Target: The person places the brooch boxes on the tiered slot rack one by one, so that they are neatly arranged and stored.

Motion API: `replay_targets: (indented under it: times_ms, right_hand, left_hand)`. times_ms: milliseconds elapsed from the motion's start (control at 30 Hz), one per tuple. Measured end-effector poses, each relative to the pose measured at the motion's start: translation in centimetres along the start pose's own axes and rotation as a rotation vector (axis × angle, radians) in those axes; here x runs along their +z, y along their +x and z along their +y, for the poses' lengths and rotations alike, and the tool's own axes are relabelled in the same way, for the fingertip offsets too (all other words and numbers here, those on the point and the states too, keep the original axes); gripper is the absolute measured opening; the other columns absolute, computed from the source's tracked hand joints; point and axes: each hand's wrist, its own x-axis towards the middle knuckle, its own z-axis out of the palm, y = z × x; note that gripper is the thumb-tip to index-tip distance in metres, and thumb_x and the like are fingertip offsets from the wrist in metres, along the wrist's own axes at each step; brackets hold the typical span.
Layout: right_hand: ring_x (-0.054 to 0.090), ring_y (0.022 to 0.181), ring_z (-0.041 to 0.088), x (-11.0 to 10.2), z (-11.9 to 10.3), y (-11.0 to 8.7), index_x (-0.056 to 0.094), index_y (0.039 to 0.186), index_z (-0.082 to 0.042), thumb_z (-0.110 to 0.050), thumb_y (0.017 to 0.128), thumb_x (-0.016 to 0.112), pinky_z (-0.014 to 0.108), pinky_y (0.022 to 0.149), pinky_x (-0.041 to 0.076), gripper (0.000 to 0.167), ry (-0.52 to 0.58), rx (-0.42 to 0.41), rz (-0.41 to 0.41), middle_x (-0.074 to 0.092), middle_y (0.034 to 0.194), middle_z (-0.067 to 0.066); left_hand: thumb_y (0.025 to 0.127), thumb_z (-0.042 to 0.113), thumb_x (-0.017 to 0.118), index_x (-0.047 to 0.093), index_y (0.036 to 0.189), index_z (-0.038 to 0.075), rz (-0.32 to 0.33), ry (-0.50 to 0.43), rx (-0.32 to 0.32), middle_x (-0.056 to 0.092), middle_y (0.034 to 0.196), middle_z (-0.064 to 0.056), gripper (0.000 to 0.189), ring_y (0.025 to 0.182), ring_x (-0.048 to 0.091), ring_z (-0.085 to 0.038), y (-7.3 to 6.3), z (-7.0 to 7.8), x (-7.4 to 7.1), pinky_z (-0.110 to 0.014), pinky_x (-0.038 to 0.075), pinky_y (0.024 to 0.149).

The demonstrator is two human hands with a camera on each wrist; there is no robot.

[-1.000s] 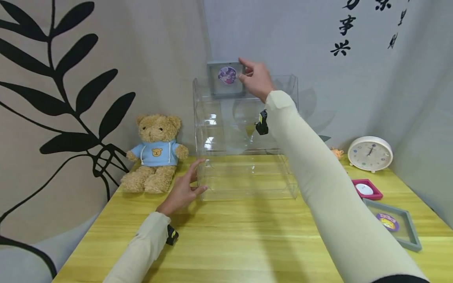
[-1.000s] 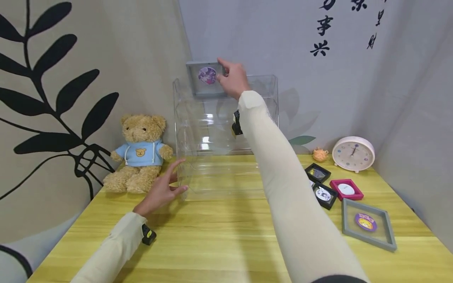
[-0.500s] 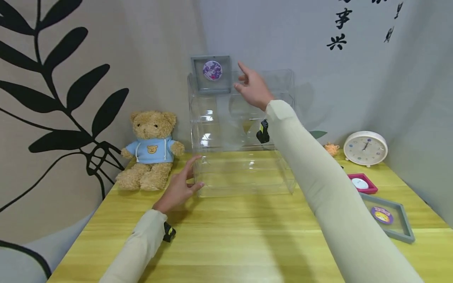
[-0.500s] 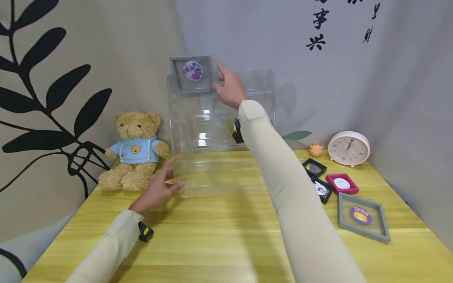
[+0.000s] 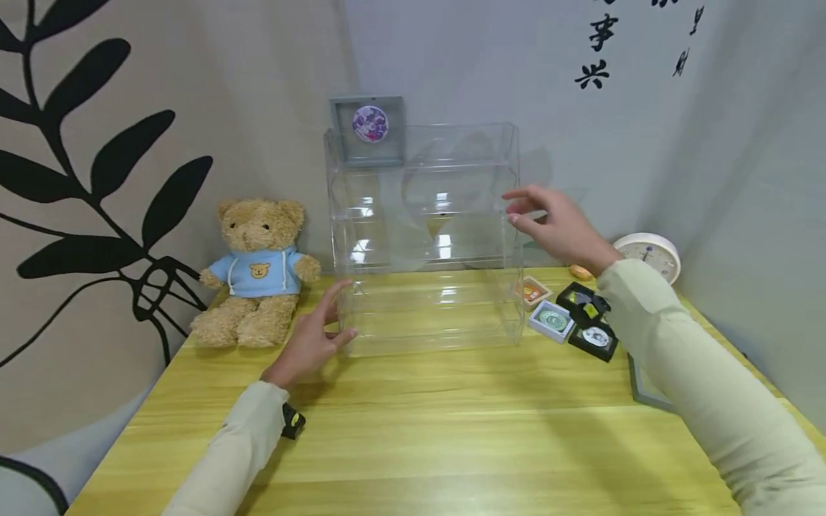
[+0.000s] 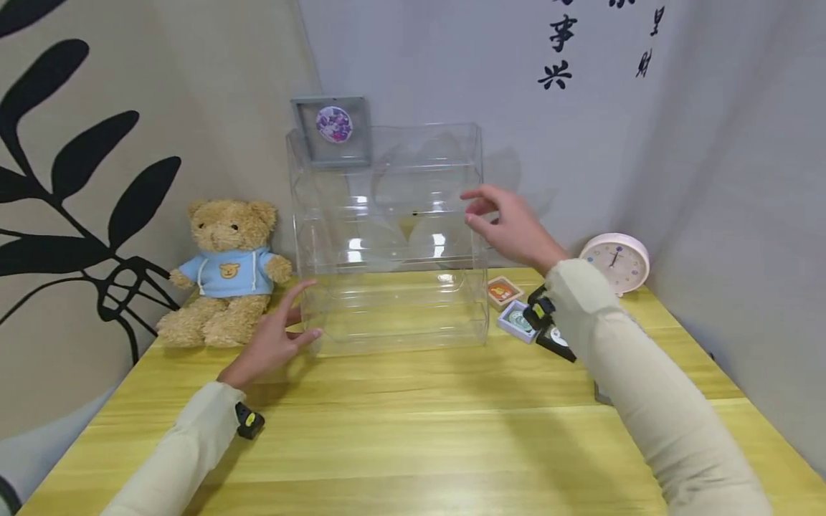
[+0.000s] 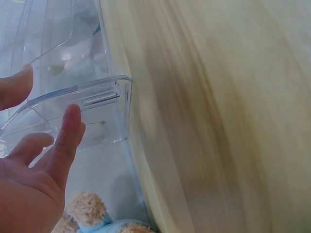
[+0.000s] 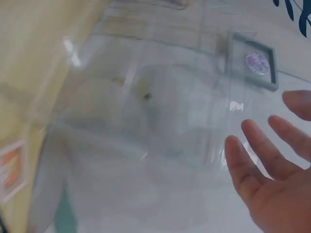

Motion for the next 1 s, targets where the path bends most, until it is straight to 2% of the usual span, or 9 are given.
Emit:
replay_targets:
  times_ms: [67,167,233,300,400,567,733,867,1000]
  right_hand:
    - [0.061,0.12,0.033,-0.4,1.2,-2.1,0.053,0.141,-0.007,-0.014,0.103,0.054,0.044,0.102,0.057,0.039,-0.038,0.003,-0.012,0.065,0.13,0.02]
    - [0.064,0.116,0.031,-1.1,3.4,-5.1,0.058,0.137,-0.006,-0.015,0.103,0.055,0.024,0.093,0.058,0.035,-0.119,-0.02,-0.026,0.069,0.125,0.02]
    - [0.067,0.108,0.019,-1.7,5.1,-6.9,0.062,0.132,-0.007,-0.016,0.102,0.057,0.014,0.084,0.055,0.032,-0.184,-0.041,-0.031,0.072,0.12,0.017]
    - [0.066,0.099,0.004,-2.4,7.0,-8.6,0.066,0.125,-0.007,-0.014,0.1,0.061,0.01,0.078,0.055,0.026,-0.242,-0.059,-0.034,0.075,0.111,0.012]
    - [0.06,0.086,-0.01,-3.4,10.0,-10.9,0.07,0.114,-0.007,-0.008,0.095,0.066,0.015,0.071,0.057,0.02,-0.321,-0.07,-0.047,0.076,0.097,0.004]
    - [0.065,0.082,-0.002,-4.6,14.7,-14.4,0.071,0.109,-0.005,-0.004,0.092,0.068,0.02,0.067,0.057,0.017,-0.41,0.012,-0.139,0.074,0.091,-0.004]
    - [0.059,0.07,-0.004,-5.9,19.3,-17.5,0.069,0.104,0.006,0.004,0.087,0.069,0.02,0.059,0.054,0.017,-0.496,0.082,-0.138,0.072,0.083,0.003]
    - [0.062,0.068,0.008,-7.0,21.8,-19.6,0.068,0.101,0.011,0.004,0.086,0.066,0.029,0.058,0.057,0.016,-0.566,0.205,-0.176,0.07,0.079,0.006]
    - [0.065,0.071,0.023,-7.5,23.5,-21.0,0.067,0.101,0.013,0.003,0.087,0.066,0.044,0.061,0.059,0.017,-0.555,0.305,-0.226,0.07,0.08,0.012]
  left_hand:
    - [0.092,0.013,0.073,0.02,0.154,0.053,-0.005,0.006,-0.004,0.048,0.147,-0.033,0.09,0.126,0.059,-0.047,-0.1,0.1,-0.2,-0.048,0.065,0.084]
    - [0.092,0.012,0.073,0.02,0.155,0.05,-0.006,0.005,0.0,0.048,0.147,-0.034,0.091,0.126,0.058,-0.049,-0.1,0.0,-0.5,-0.048,0.065,0.083]
    - [0.092,0.011,0.073,0.02,0.155,0.051,0.003,0.009,0.009,0.045,0.149,-0.035,0.091,0.126,0.058,-0.05,0.0,0.0,-0.6,-0.049,0.065,0.083]
    - [0.092,0.011,0.073,0.02,0.155,0.05,0.01,0.011,0.02,0.041,0.151,-0.037,0.091,0.127,0.056,-0.051,0.2,0.1,-0.6,-0.05,0.065,0.084]
    - [0.092,0.013,0.073,0.021,0.155,0.048,0.009,0.018,0.027,0.037,0.153,-0.037,0.089,0.128,0.055,-0.052,0.5,0.2,-0.5,-0.05,0.064,0.086]
    - [0.091,0.012,0.074,0.022,0.157,0.04,0.006,0.022,0.013,0.043,0.151,-0.035,0.088,0.128,0.056,-0.051,0.6,0.2,-0.3,-0.049,0.065,0.085]
    - [0.091,0.011,0.074,0.023,0.157,0.039,0.012,0.017,0.018,0.041,0.152,-0.035,0.088,0.127,0.056,-0.052,0.7,0.2,-0.1,-0.048,0.065,0.086]
    - [0.09,0.012,0.075,0.023,0.157,0.041,0.01,0.014,0.02,0.037,0.155,-0.034,0.089,0.128,0.056,-0.052,0.8,0.3,0.2,-0.048,0.065,0.086]
    - [0.09,0.011,0.075,0.023,0.156,0.042,0.017,0.008,0.023,0.034,0.156,-0.034,0.09,0.128,0.055,-0.052,0.8,0.4,0.5,-0.048,0.065,0.086]
